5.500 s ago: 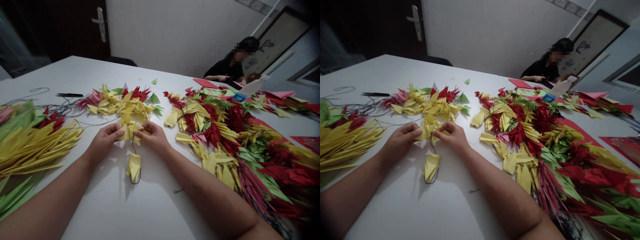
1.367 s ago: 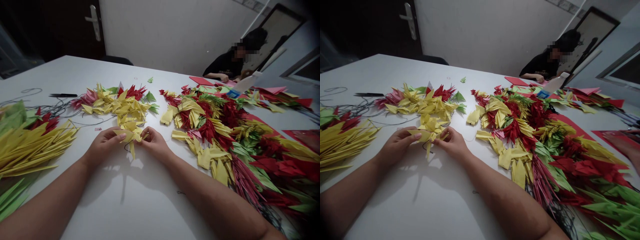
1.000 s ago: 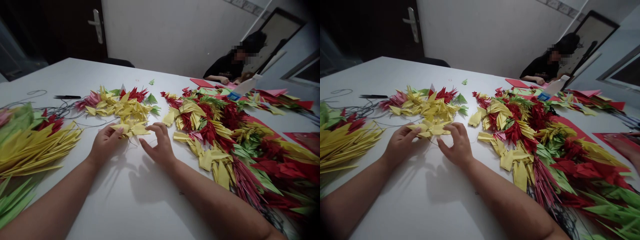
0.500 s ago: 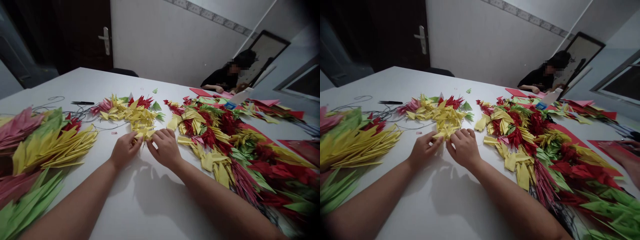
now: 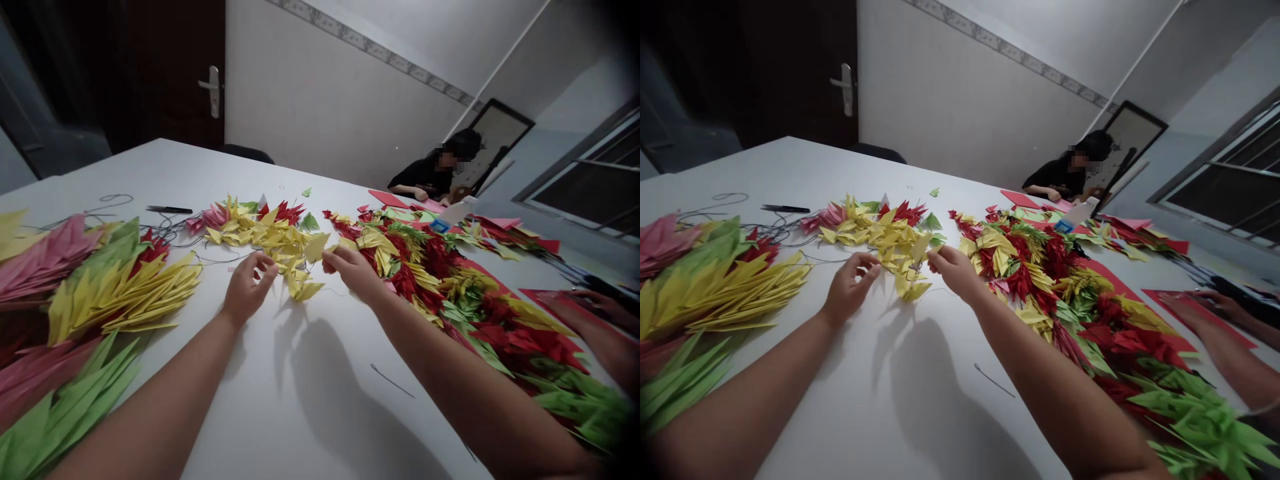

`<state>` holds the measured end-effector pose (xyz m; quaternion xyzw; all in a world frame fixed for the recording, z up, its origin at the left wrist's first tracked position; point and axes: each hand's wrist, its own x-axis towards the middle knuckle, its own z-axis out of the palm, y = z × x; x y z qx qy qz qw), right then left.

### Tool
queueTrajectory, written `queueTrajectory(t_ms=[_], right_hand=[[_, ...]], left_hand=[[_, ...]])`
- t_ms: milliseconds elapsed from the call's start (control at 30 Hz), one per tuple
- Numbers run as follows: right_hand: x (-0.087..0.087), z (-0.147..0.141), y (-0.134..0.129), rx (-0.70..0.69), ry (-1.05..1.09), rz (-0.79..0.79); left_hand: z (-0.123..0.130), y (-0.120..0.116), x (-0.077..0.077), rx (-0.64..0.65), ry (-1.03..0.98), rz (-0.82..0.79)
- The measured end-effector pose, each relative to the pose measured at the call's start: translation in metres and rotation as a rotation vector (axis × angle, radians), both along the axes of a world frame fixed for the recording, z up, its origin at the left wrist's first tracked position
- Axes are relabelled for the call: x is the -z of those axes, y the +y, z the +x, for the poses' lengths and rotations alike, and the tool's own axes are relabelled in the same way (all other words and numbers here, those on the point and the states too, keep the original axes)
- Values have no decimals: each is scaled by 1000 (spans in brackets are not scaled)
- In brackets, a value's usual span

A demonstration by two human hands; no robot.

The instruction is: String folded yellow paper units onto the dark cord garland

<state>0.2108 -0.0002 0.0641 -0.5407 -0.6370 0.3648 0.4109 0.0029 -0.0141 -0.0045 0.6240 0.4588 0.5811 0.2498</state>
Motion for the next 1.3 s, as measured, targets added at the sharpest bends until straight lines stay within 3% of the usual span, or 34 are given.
queueTrajectory(t_ms=[133, 233, 433, 700, 900, 1133, 1233, 1300], right_hand=[[26, -6, -13, -31, 224, -334], [37, -8, -21, -41, 330, -414], [47, -10, -23, -15, 385, -389], [60, -15, -18, 39, 102, -193], [65, -15, -13, 119, 69, -118], [72, -15, -7, 119, -22, -84], [66, -10, -5, 114, -12, -90], [50, -2, -3, 113, 1, -100]], left_hand=[[3, -2, -1, 60, 197, 60], [5, -1, 0, 98, 303, 87], [7, -2, -2, 183, 416, 30], [9, -4, -3, 238, 578, -76], [9, -4, -4, 260, 594, -156], [9, -4, -6, 260, 574, -184], [9, -4, -8, 265, 542, -194], [9, -4, -8, 251, 473, -167]])
